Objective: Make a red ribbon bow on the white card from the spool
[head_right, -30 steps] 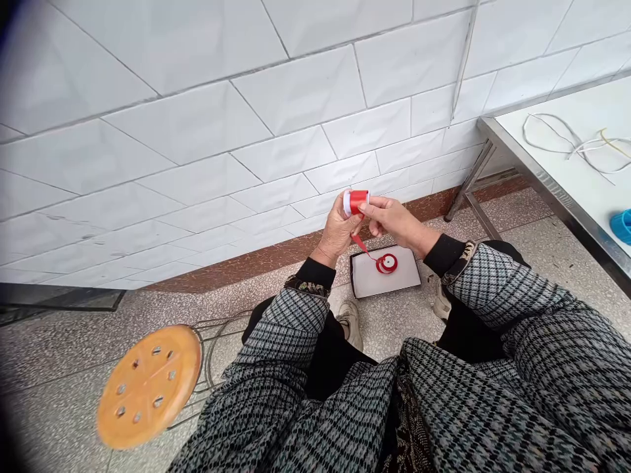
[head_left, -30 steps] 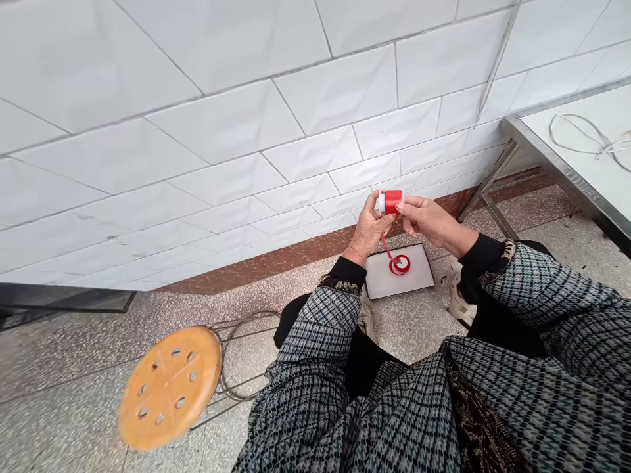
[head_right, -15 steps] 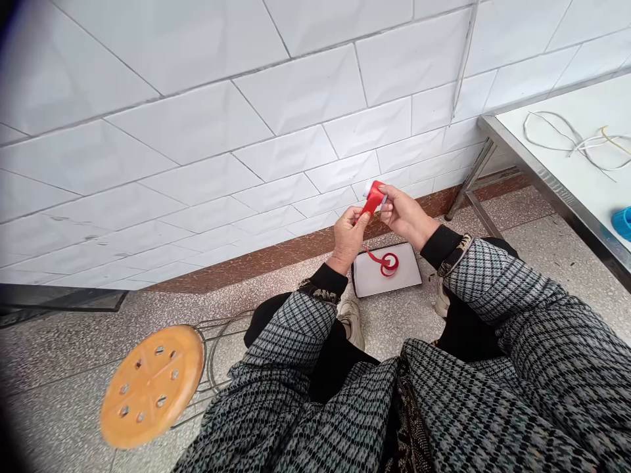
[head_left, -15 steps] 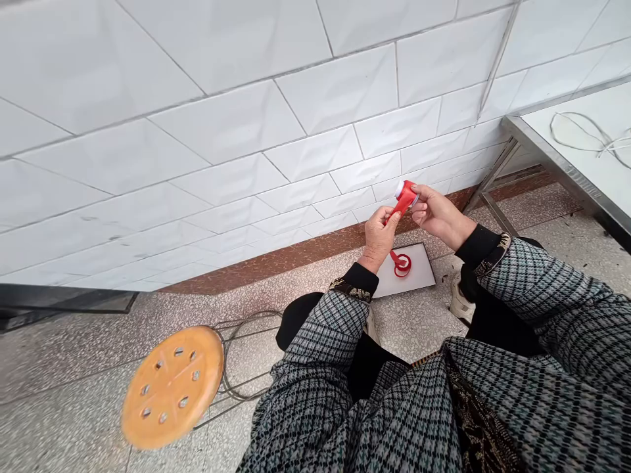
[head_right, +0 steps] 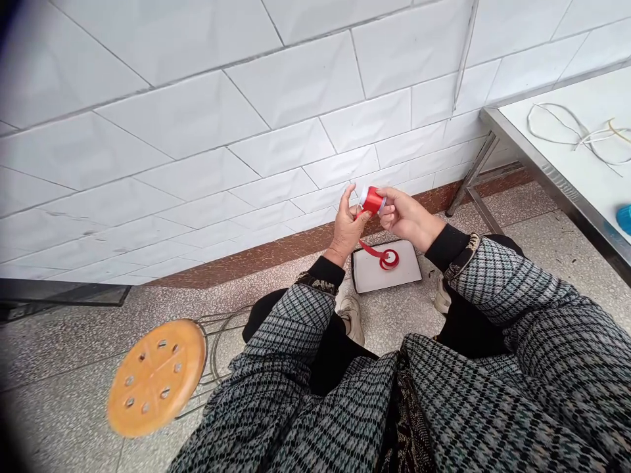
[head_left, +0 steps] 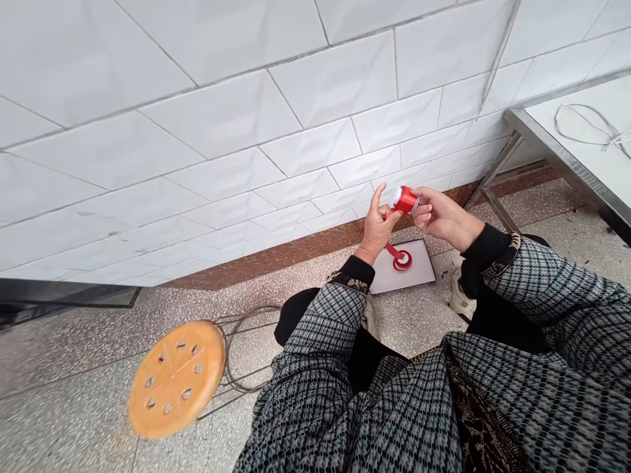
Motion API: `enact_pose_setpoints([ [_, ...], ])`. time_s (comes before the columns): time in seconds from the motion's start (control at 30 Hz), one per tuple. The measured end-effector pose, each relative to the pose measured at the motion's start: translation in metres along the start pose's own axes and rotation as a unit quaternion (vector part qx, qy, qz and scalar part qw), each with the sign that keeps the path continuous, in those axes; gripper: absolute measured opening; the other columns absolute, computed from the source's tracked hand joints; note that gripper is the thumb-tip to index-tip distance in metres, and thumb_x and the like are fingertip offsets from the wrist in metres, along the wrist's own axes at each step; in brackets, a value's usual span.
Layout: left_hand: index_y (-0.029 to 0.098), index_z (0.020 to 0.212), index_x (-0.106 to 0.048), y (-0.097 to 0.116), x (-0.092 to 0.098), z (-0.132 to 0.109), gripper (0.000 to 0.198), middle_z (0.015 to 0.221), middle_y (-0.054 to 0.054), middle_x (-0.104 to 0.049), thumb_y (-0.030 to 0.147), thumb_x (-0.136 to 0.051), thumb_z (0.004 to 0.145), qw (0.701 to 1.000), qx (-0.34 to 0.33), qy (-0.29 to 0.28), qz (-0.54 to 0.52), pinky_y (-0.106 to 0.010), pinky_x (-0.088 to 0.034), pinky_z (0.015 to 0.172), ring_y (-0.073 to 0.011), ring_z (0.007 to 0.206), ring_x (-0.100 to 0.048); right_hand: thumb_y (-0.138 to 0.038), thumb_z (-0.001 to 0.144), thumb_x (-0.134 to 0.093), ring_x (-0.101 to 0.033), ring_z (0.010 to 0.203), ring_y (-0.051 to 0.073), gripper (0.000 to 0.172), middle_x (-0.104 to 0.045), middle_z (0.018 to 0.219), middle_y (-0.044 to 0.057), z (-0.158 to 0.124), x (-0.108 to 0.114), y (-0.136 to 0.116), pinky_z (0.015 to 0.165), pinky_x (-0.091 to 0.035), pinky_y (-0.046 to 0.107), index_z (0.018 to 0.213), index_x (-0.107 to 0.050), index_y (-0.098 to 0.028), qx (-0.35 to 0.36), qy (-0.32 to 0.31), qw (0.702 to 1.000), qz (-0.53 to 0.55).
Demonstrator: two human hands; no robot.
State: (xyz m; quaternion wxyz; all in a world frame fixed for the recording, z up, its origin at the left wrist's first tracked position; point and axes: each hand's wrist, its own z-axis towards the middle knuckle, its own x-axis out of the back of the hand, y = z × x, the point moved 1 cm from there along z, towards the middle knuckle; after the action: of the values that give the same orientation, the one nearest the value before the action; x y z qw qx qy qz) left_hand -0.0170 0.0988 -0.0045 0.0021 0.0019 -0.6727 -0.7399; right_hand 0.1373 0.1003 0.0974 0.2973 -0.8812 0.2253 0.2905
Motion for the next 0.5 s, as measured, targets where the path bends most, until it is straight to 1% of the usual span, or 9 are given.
enact_pose_setpoints([
  [0.03, 0.027, 0.142, -0.059, 0.001, 0.003, 0.001, 0.067, 0.058, 0.009, -0.041, 0.028, -0.086, 0.081, 1.0, 0.011, -0.024, -0.008, -0.026, -0.034, 0.056, -0.011, 0.053, -0.035, -0.015, 0.111, -0.046, -0.032, 0.03, 0.001, 0.022, -0.045, 0.05, -0.01, -0.002, 0.0, 0.001, 0.03, -0.025, 0.008, 0.092, -0.056, -0.018, -0.007, 0.004, 1.0, -0.004],
  [0.1, 0.029, 0.144, -0.06, 0.003, 0.009, 0.003, 0.075, 0.063, 0.006, -0.05, 0.029, -0.091, 0.075, 0.998, 0.023, -0.06, -0.016, -0.026, -0.035, 0.055, -0.0112, 0.055, -0.04, -0.014, 0.11, -0.045, -0.031, 0.03, 0.001, 0.023, -0.047, 0.05, -0.008, -0.006, 0.003, 0.002, 0.029, -0.024, 0.008, 0.091, -0.056, -0.018, -0.02, 0.015, 1.0, -0.007],
  [0.2, 0.025, 0.137, -0.066, 0.007, 0.014, 0.003, 0.077, 0.077, 0.001, -0.062, 0.032, -0.096, 0.066, 0.995, 0.011, -0.094, -0.012, -0.025, -0.04, 0.058, -0.0125, 0.063, -0.053, -0.014, 0.108, -0.046, -0.03, 0.031, 0.002, 0.02, -0.044, 0.049, -0.009, -0.008, 0.009, 0.005, 0.028, -0.025, 0.009, 0.09, -0.056, -0.019, -0.044, 0.02, 0.999, -0.012],
  [0.33, 0.021, 0.129, -0.065, 0.012, 0.012, 0.001, 0.078, 0.092, -0.004, -0.069, 0.042, -0.098, 0.061, 0.988, -0.014, -0.153, -0.017, -0.025, -0.048, 0.065, -0.0143, 0.073, -0.063, -0.015, 0.106, -0.052, -0.027, 0.032, 0.003, 0.017, -0.038, 0.046, -0.01, -0.007, 0.018, 0.005, 0.028, -0.025, 0.009, 0.09, -0.057, -0.019, -0.069, 0.008, 0.997, -0.028],
  [0.37, 0.021, 0.127, -0.064, 0.012, 0.011, 0.001, 0.079, 0.096, -0.005, -0.069, 0.045, -0.098, 0.06, 0.987, -0.023, -0.158, -0.023, -0.025, -0.05, 0.068, -0.0147, 0.076, -0.065, -0.016, 0.107, -0.053, -0.027, 0.032, 0.003, 0.018, -0.035, 0.045, -0.011, -0.007, 0.019, 0.005, 0.029, -0.025, 0.009, 0.089, -0.057, -0.019, -0.074, 0.004, 0.997, -0.033],
  [0.43, 0.021, 0.124, -0.061, 0.012, 0.009, 0.001, 0.082, 0.102, -0.006, -0.07, 0.049, -0.099, 0.057, 0.987, -0.038, -0.15, -0.037, -0.025, -0.052, 0.072, -0.015, 0.082, -0.067, -0.019, 0.109, -0.053, -0.026, 0.031, 0.002, 0.023, -0.033, 0.045, -0.012, -0.007, 0.02, 0.007, 0.03, -0.024, 0.008, 0.086, -0.057, -0.018, -0.07, -0.004, 0.997, -0.044],
  [0.5, 0.022, 0.123, -0.059, 0.011, 0.009, 0.001, 0.082, 0.097, -0.004, -0.07, 0.052, -0.099, 0.058, 0.992, -0.046, -0.115, -0.03, -0.024, -0.051, 0.069, -0.0134, 0.077, -0.066, -0.02, 0.109, -0.057, -0.029, 0.032, 0.002, 0.024, -0.04, 0.047, -0.01, -0.008, 0.02, 0.011, 0.032, -0.025, 0.009, 0.085, -0.059, -0.018, -0.025, -0.014, 0.997, -0.065],
])
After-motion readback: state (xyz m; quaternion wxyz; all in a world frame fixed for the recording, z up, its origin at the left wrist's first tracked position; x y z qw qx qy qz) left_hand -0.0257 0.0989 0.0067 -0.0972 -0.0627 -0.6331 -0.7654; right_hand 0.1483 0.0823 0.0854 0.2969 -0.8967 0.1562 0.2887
